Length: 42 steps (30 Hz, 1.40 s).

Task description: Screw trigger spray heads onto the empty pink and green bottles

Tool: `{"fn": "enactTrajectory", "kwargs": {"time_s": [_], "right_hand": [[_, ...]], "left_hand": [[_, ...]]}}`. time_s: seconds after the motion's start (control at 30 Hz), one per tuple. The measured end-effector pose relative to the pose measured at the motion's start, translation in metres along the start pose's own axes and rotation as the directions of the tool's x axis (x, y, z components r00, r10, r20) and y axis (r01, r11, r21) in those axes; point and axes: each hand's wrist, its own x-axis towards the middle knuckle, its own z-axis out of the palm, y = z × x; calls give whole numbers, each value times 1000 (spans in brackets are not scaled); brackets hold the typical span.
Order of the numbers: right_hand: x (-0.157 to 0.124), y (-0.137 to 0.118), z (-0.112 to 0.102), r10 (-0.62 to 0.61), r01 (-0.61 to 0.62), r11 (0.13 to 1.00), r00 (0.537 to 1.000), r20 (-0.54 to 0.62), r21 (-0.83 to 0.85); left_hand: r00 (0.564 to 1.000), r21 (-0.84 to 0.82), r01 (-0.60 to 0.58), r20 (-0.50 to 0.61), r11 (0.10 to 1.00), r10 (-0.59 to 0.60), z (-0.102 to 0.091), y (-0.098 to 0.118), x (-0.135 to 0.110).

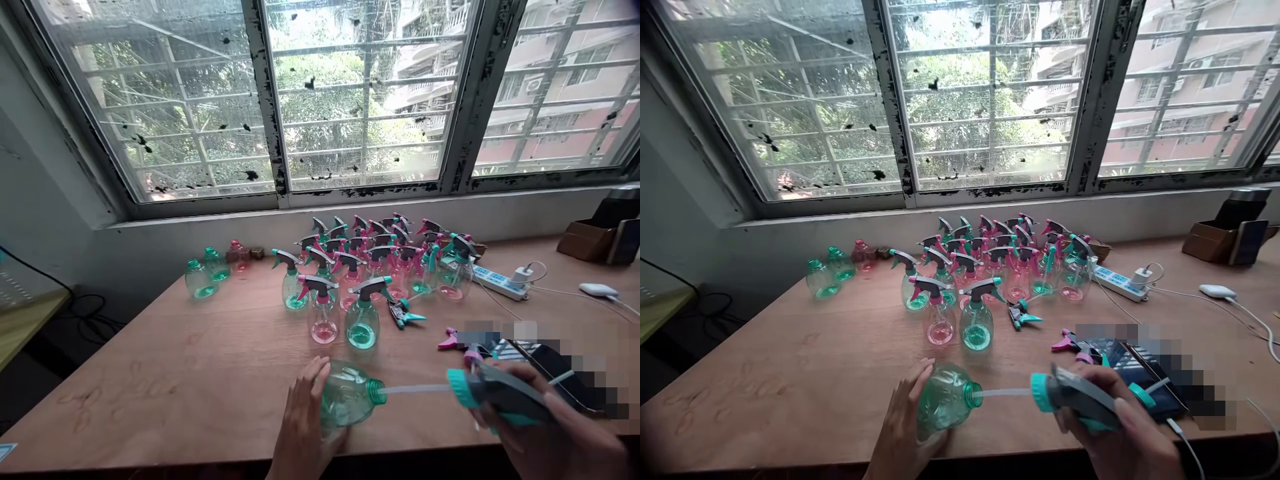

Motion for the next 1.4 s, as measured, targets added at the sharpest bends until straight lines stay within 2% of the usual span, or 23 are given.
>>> {"fn": "enactTrajectory", "kwargs": {"time_s": [0.03,0.07,0.13,0.23,0.33,0.43,0.57,0.67,0.77,0.87,0.97,1.2,1.27,1.33,1.4], "right_hand": [[-1,1,14,-6,8,1000,997,77,-22],[-1,4,28,-25,28,999,995,101,-23],[0,12,51,31,-34,999,981,192,9],[5,27,68,90,-121,989,947,310,82],[8,38,69,66,-106,989,940,335,105],[8,46,67,106,-128,990,943,315,51],[10,53,70,199,-201,979,942,271,-21],[14,57,73,239,-254,967,922,306,9],[17,60,72,231,-249,968,908,349,7],[17,62,70,230,-225,973,910,344,-54],[15,61,70,246,-227,969,892,378,-95],[14,54,68,253,-192,966,843,475,-173],[14,54,67,247,-200,968,849,467,-149],[14,55,68,241,-209,971,865,440,-121],[14,55,69,230,-202,973,880,416,-111]], "left_hand": [[1000,-7,-15,15,1000,15,-2,0,1],[999,-11,-26,32,1000,26,-3,0,2],[997,-24,-41,68,999,43,-7,1,4],[992,-69,-60,104,996,67,-9,0,5],[990,-137,-6,137,991,25,-7,-2,1],[978,-245,148,182,958,-104,-4,-6,-4],[937,-397,330,249,856,-246,-2,-12,-9],[910,-480,412,269,775,-316,-1,-15,-7],[884,-521,462,332,718,-328,-2,-17,-2],[871,-535,482,375,693,-317,-4,-16,3],[867,-528,492,366,692,-337,-7,-14,5],[894,-550,446,313,707,-321,-15,-4,7],[900,-617,436,319,655,-298,-13,2,11],[902,-720,429,310,547,-300,-7,8,16],[893,-797,420,276,434,-356,1,12,19]]}}
